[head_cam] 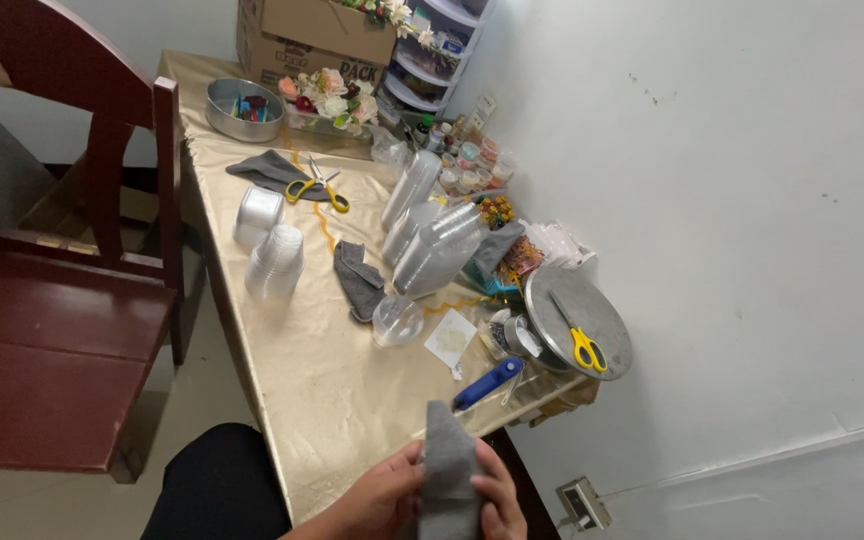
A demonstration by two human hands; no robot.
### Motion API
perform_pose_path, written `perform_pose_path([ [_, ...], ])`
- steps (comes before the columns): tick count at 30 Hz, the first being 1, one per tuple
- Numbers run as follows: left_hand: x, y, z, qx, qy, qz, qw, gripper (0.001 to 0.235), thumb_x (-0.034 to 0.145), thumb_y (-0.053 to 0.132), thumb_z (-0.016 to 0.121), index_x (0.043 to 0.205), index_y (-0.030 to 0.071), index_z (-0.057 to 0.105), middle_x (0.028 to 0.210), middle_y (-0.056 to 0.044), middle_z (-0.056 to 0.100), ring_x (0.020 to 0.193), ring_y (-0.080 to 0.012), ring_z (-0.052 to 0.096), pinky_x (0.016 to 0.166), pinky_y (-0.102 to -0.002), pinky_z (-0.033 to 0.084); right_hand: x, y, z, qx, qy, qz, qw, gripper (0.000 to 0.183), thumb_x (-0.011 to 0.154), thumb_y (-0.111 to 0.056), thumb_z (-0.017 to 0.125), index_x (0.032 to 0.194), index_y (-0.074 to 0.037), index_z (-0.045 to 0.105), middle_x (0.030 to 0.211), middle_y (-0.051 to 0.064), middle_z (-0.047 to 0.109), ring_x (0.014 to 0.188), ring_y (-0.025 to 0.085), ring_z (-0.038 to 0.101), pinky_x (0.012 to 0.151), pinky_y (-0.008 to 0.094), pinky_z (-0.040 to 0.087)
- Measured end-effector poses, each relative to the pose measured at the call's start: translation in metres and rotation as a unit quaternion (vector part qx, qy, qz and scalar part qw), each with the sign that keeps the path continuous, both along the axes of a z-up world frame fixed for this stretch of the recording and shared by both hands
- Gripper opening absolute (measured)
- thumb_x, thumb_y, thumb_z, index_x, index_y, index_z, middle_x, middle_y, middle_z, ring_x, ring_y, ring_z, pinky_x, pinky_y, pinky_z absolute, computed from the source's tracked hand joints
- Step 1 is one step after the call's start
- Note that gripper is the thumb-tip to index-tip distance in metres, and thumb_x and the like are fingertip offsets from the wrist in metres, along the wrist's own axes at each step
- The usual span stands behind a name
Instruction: Wiping the inside of plastic cups with a gray cloth.
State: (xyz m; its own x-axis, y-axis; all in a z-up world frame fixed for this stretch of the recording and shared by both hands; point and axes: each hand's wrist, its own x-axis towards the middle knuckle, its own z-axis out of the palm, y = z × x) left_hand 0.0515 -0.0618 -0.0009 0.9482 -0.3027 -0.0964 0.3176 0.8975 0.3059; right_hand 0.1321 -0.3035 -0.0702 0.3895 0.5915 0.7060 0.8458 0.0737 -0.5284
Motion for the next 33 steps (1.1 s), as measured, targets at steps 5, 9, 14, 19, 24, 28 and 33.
perform_pose_path([
  [5, -0.013, 0.012, 0.007, 0.148, -0.186, -0.125, 0.963, 0.052, 0.097, 0.016, 0.061, 0.147, 0.016, 0.047, 0.124, -0.001, 0.067, 0.112, -0.0112, 0.068, 0.098, -0.028, 0.055, -0.029, 0.021, 0.035, 0.115, 0.442, -0.014, 0.890, 0.064, 0.099, -0.039, 0.048, 0.148, 0.003, 0.049, 0.156, 0.028, 0.045, 0.144, 0.041, 0.045, 0.119, 0.051, 0.031],
  [9, 0.009, -0.003, -0.081, 0.271, -0.322, -0.131, 0.898, 0.022, 0.109, 0.010, 0.050, 0.125, -0.003, 0.045, 0.112, -0.011, 0.055, 0.104, -0.0155, 0.056, 0.085, -0.027, 0.045, -0.005, 0.020, 0.008, 0.048, 0.510, -0.040, 0.858, 0.067, 0.096, -0.035, 0.055, 0.151, 0.001, 0.043, 0.153, 0.029, 0.049, 0.142, 0.038, 0.047, 0.118, 0.047, 0.032],
  [14, -0.019, 0.027, 0.038, 0.464, -0.323, -0.055, 0.823, 0.036, 0.096, 0.013, 0.058, 0.132, 0.012, 0.054, 0.123, 0.000, 0.064, 0.120, -0.0124, 0.060, 0.102, -0.030, 0.048, -0.025, 0.043, 0.022, 0.053, 0.121, -0.151, 0.980, 0.056, 0.103, -0.034, 0.055, 0.145, 0.002, 0.049, 0.153, 0.026, 0.049, 0.142, 0.041, 0.046, 0.120, 0.050, 0.031],
  [19, -0.015, 0.020, 0.015, 0.419, -0.378, 0.008, 0.825, 0.033, 0.094, 0.010, 0.050, 0.125, 0.001, 0.056, 0.126, -0.013, 0.059, 0.122, -0.0274, 0.053, 0.102, -0.040, 0.042, 0.006, 0.048, -0.034, 0.149, -0.284, -0.225, 0.920, 0.031, 0.095, -0.038, 0.060, 0.121, -0.025, 0.071, 0.127, 0.003, 0.069, 0.123, 0.028, 0.068, 0.106, 0.041, 0.055],
  [24, -0.027, 0.024, 0.042, 0.510, -0.331, -0.131, 0.784, 0.021, 0.105, 0.016, 0.052, 0.118, 0.000, 0.053, 0.113, -0.025, 0.055, 0.105, -0.0429, 0.053, 0.096, -0.048, 0.043, -0.002, 0.023, -0.024, 0.174, -0.181, -0.159, 0.955, 0.033, 0.100, -0.038, 0.070, 0.126, -0.019, 0.064, 0.135, 0.020, 0.062, 0.124, 0.036, 0.066, 0.107, 0.048, 0.060],
  [28, -0.019, 0.006, 0.001, 0.583, -0.425, -0.092, 0.686, 0.017, 0.108, 0.015, 0.050, 0.117, 0.000, 0.053, 0.115, -0.026, 0.058, 0.113, -0.0431, 0.058, 0.103, -0.047, 0.045, -0.019, 0.024, 0.036, 0.131, 0.529, -0.022, 0.838, 0.056, 0.091, -0.039, 0.058, 0.136, -0.006, 0.053, 0.134, 0.021, 0.062, 0.123, 0.034, 0.063, 0.107, 0.047, 0.048],
  [33, -0.013, -0.011, -0.016, 0.598, -0.562, 0.077, 0.566, 0.026, 0.103, 0.011, 0.048, 0.124, -0.002, 0.056, 0.128, -0.026, 0.061, 0.128, -0.0418, 0.060, 0.112, -0.044, 0.044, -0.009, 0.001, 0.004, 0.129, 0.605, -0.139, 0.773, 0.068, 0.097, -0.042, 0.054, 0.136, 0.013, 0.056, 0.128, 0.028, 0.068, 0.120, 0.034, 0.066, 0.106, 0.047, 0.052],
])
